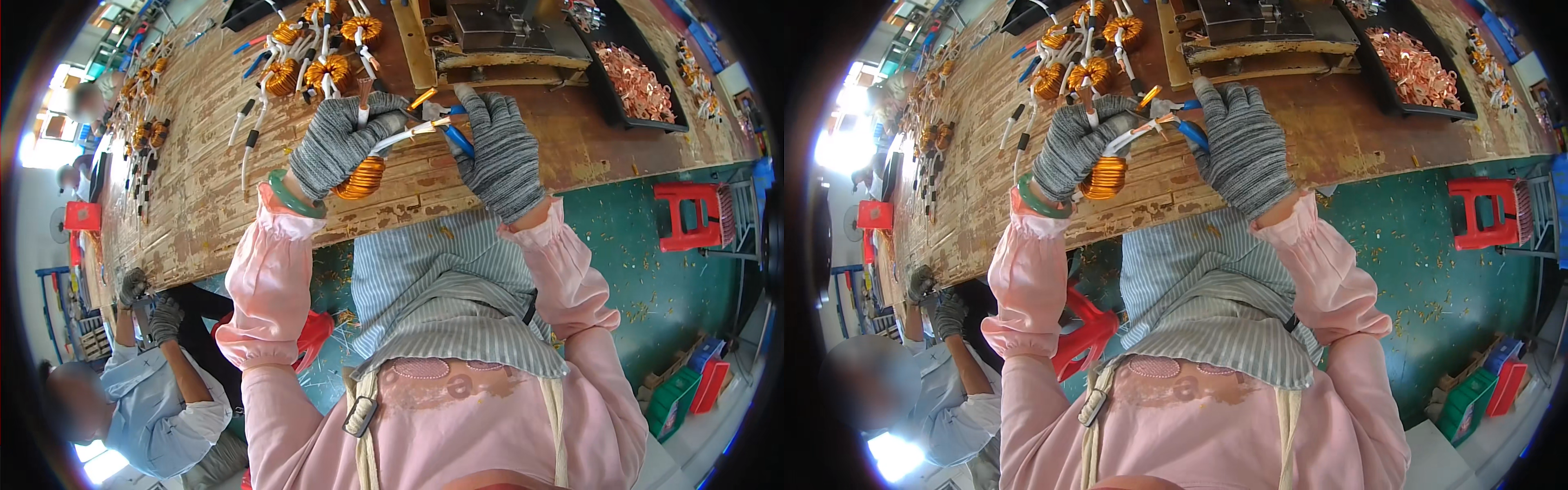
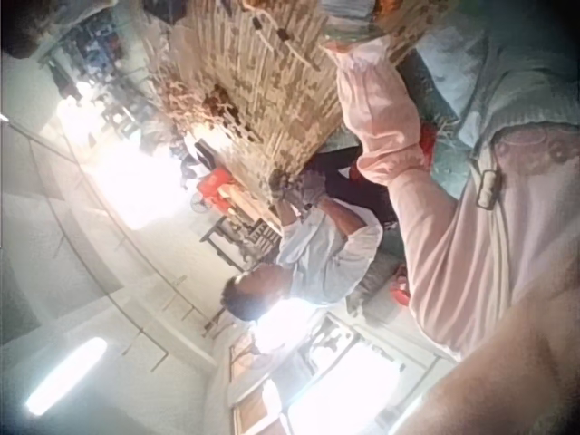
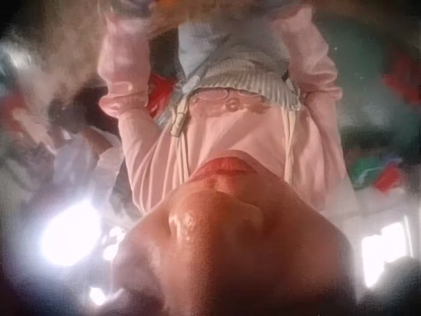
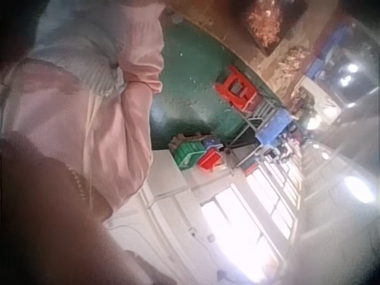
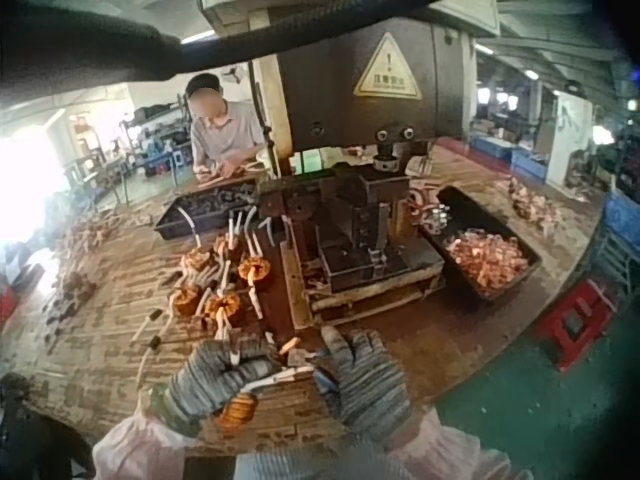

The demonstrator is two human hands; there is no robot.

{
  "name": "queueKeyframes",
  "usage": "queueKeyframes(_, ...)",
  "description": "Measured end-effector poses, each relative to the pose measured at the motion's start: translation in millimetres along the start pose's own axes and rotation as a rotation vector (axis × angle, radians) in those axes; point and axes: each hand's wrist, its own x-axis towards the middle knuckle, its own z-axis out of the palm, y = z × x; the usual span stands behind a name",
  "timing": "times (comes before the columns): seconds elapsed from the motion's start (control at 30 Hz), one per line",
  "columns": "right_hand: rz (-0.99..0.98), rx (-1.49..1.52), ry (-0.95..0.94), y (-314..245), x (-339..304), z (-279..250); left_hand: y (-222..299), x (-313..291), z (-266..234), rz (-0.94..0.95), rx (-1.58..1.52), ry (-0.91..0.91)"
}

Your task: Trimming and stripping wire ends of electronic components using pliers.

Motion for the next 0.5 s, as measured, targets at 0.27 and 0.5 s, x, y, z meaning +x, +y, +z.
queueKeyframes(0.27,0.047,-0.096,-0.050,-4.3,-2.1,-1.8,-6.9,0.7,-1.1,0.025,0.080,-0.008)
queueKeyframes(0.5,0.462,1.048,-0.834,3.3,1.0,-9.2,-5.5,-6.9,3.1,-0.016,0.069,0.029)
